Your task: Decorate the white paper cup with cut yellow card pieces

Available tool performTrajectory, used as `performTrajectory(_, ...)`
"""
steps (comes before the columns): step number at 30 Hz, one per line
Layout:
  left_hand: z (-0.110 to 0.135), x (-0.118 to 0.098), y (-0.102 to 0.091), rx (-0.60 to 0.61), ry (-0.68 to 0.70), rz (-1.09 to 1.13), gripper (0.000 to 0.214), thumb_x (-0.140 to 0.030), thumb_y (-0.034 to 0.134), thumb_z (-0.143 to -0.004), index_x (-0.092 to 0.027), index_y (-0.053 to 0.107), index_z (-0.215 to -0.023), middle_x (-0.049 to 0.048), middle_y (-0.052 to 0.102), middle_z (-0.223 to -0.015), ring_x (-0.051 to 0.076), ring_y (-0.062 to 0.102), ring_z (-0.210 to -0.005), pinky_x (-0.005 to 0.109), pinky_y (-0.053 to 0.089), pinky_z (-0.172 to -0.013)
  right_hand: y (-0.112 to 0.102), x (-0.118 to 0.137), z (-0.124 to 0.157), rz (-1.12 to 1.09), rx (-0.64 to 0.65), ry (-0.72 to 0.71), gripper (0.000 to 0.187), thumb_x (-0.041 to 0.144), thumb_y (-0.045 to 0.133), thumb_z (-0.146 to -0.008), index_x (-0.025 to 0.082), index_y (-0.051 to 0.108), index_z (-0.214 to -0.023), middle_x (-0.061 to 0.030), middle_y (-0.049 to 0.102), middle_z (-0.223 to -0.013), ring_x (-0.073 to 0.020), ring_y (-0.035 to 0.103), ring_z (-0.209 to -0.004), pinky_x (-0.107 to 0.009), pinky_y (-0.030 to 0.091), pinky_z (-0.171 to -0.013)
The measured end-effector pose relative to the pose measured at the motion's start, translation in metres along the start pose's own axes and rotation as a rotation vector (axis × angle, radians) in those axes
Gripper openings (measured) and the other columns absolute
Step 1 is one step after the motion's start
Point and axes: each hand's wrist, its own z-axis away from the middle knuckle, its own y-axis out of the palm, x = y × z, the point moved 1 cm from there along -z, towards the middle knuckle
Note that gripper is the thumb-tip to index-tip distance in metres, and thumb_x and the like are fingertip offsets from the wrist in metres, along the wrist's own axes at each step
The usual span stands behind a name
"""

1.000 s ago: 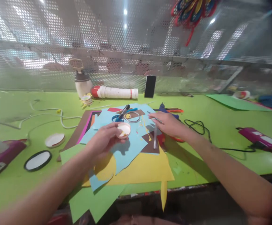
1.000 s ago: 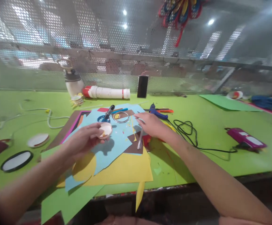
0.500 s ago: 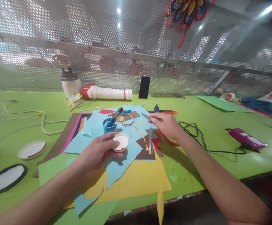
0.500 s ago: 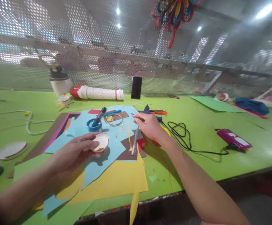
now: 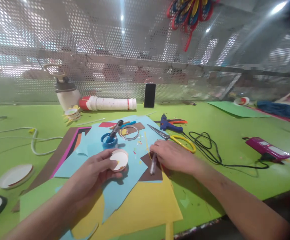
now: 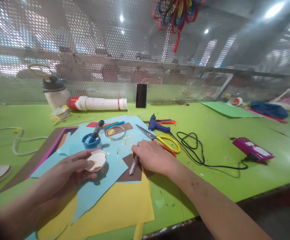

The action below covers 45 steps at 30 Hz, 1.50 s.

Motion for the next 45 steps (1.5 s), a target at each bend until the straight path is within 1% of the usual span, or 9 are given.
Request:
performTrajectory(10,-0.001,-0.004,-0.001,-0.027,0.019,-0.046,0.023,-0.017,0.066,-0.076,-0.018,0.068,-0.1,0.0083,0.067,-0.095,0.017,0.064,-0.081,0.02,0.054,-0.064,-0.049,-0.043,0.018,-0.649,-0.394,0.304,0.006,0.022,0.058,-0.077,0.018,0.06,-0.08,-0.001,0.061,-0.07,-0.0138,0.056,-0.06,-0.026,0.044,-0.054)
performTrajectory(13,0.001,-0.005,0.001,-0.019,-0.008,-0.047,0.024,-0.017,0.067,-0.076,-0.019,0.068,-0.1,0.0073,0.068,-0.092,0.017,0.063,-0.078,0.021,0.055,-0.063,-0.05,-0.049,0.021,-0.798,-0.305,0.3,0.005,0.021,0.059,-0.074,0.018,0.059,-0.078,-0.0005,0.06,-0.069,-0.0136,0.057,-0.061,-0.026,0.046,-0.056)
performTrajectory(17,0.0,-0.007,0.003,-0.062,-0.031,-0.063,0.027,-0.017,0.068,-0.074,-0.017,0.067,-0.101,0.0091,0.069,-0.091,0.018,0.064,-0.075,0.024,0.056,-0.062,-0.041,-0.043,0.017,-0.818,0.042,0.173,0.005,0.016,0.057,-0.075,0.017,0.061,-0.077,0.0002,0.062,-0.068,-0.0125,0.057,-0.061,-0.025,0.045,-0.057)
performTrajectory(19,0.0,-0.008,0.004,-0.084,-0.04,-0.06,0.029,-0.016,0.07,-0.072,-0.016,0.067,-0.1,0.0097,0.069,-0.091,0.02,0.065,-0.077,0.024,0.056,-0.062,-0.037,-0.04,0.013,-0.846,0.069,0.147,0.004,0.016,0.057,-0.076,0.016,0.061,-0.075,-0.0002,0.062,-0.069,-0.0124,0.058,-0.062,-0.026,0.046,-0.059)
performTrajectory(25,0.0,-0.01,0.003,-0.128,-0.039,-0.097,0.035,-0.014,0.072,-0.068,-0.015,0.066,-0.102,0.0088,0.07,-0.089,0.019,0.066,-0.075,0.023,0.056,-0.062,-0.037,-0.046,0.01,-0.967,-0.49,0.259,0.009,0.023,0.062,-0.077,0.014,0.062,-0.081,0.0019,0.059,-0.062,-0.0099,0.054,-0.054,-0.024,0.046,-0.053)
performTrajectory(28,0.001,-0.012,0.004,-0.137,-0.02,-0.106,0.035,-0.012,0.071,-0.068,-0.014,0.066,-0.103,0.008,0.07,-0.091,0.017,0.065,-0.074,0.021,0.056,-0.061,-0.036,-0.047,0.008,-0.869,-0.623,0.264,0.015,0.019,0.057,-0.081,0.014,0.066,-0.092,0.0014,0.061,-0.063,-0.0109,0.058,-0.058,-0.026,0.049,-0.061)
performTrajectory(35,-0.001,-0.012,0.003,-0.109,-0.005,-0.142,0.03,-0.012,0.068,-0.071,-0.013,0.067,-0.101,0.0091,0.068,-0.1,0.015,0.064,-0.076,0.02,0.056,-0.062,-0.015,-0.043,0.001,-0.473,-0.242,0.131,0.038,0.011,0.053,-0.082,0.018,0.064,-0.117,-0.0067,0.07,-0.104,-0.0168,0.062,-0.087,-0.029,0.046,-0.077)
performTrajectory(39,-0.001,-0.01,0.004,-0.078,0.012,-0.16,0.032,-0.011,0.068,-0.071,-0.013,0.067,-0.103,0.0081,0.068,-0.099,0.016,0.064,-0.079,0.018,0.056,-0.061,-0.009,-0.028,-0.002,-0.292,-0.068,0.052,0.037,0.009,0.049,-0.083,0.02,0.066,-0.114,-0.0069,0.07,-0.097,-0.017,0.059,-0.08,-0.028,0.041,-0.072)
performTrajectory(45,0.002,-0.011,0.006,-0.065,0.023,-0.128,0.032,-0.009,0.067,-0.071,-0.012,0.068,-0.103,0.0085,0.067,-0.099,0.014,0.063,-0.075,0.017,0.056,-0.06,-0.009,-0.01,-0.005,-0.146,-0.007,0.041,0.039,0.006,0.049,-0.08,0.021,0.066,-0.113,-0.0082,0.066,-0.089,-0.0188,0.056,-0.08,-0.028,0.038,-0.069)
